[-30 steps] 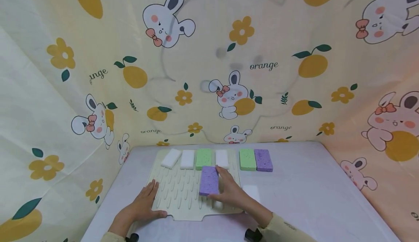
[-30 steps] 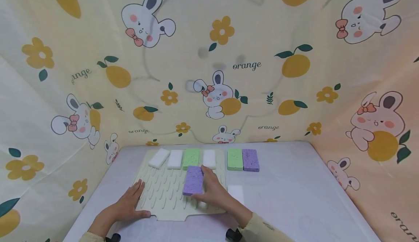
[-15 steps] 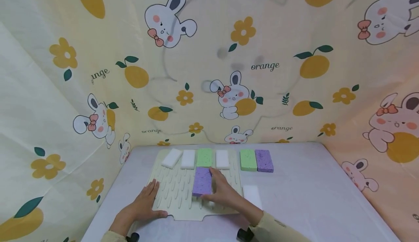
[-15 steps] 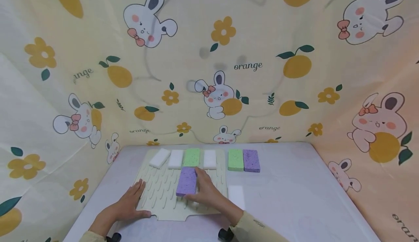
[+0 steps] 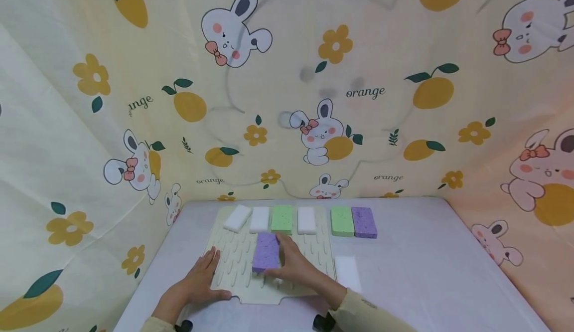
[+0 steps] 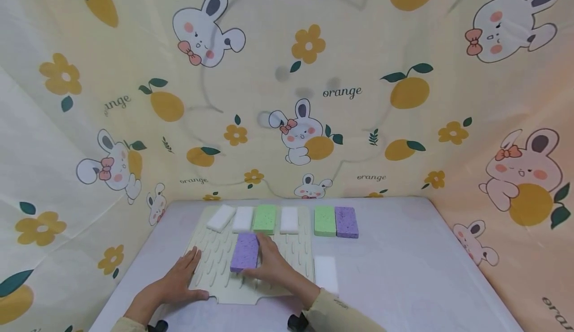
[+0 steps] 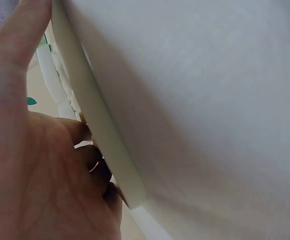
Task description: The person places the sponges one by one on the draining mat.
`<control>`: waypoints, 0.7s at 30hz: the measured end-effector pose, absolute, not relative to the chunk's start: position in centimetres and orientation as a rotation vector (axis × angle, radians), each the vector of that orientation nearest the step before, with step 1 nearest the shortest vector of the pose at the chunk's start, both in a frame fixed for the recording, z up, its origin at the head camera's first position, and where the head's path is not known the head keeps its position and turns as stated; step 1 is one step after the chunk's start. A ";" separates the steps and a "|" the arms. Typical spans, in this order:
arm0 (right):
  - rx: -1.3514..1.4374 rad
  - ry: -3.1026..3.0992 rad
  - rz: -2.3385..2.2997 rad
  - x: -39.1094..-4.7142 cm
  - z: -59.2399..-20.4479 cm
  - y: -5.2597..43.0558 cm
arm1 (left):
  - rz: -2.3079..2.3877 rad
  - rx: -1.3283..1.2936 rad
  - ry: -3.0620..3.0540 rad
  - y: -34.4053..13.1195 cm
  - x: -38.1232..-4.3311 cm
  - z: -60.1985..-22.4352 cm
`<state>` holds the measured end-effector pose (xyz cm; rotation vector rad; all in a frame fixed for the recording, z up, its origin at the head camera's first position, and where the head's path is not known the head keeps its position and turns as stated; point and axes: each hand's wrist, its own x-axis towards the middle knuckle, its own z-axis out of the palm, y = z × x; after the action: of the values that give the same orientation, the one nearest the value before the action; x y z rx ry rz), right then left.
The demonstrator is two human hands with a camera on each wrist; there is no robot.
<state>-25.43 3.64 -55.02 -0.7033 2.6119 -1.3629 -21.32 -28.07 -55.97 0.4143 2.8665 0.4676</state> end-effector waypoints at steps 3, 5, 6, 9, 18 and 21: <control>-0.705 2.600 -1.365 -25.4 -55.1 3.0 | 0.468 0.430 2.867 -28.1 -21.3 -56.0; -0.695 2.589 -1.356 -25.4 -55.1 2.5 | 0.471 0.437 2.871 -28.0 -21.3 -56.0; -0.688 2.584 -1.353 -25.4 -55.1 2.3 | 0.470 0.440 2.874 -28.0 -21.3 -55.9; -0.682 2.577 -1.340 -25.5 -55.1 1.6 | 0.474 0.450 2.878 -28.0 -21.3 -55.9; -0.677 2.553 -1.337 -25.6 -55.5 0.0 | 0.460 0.452 2.868 -27.9 -21.3 -55.8; -0.685 2.550 -1.337 -25.7 -55.5 -0.5 | 0.492 0.460 2.868 -27.9 -21.4 -55.8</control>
<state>-25.74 -0.47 -55.47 -0.6853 2.5495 -1.3375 -21.35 -27.86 -55.77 0.4597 2.8677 0.4924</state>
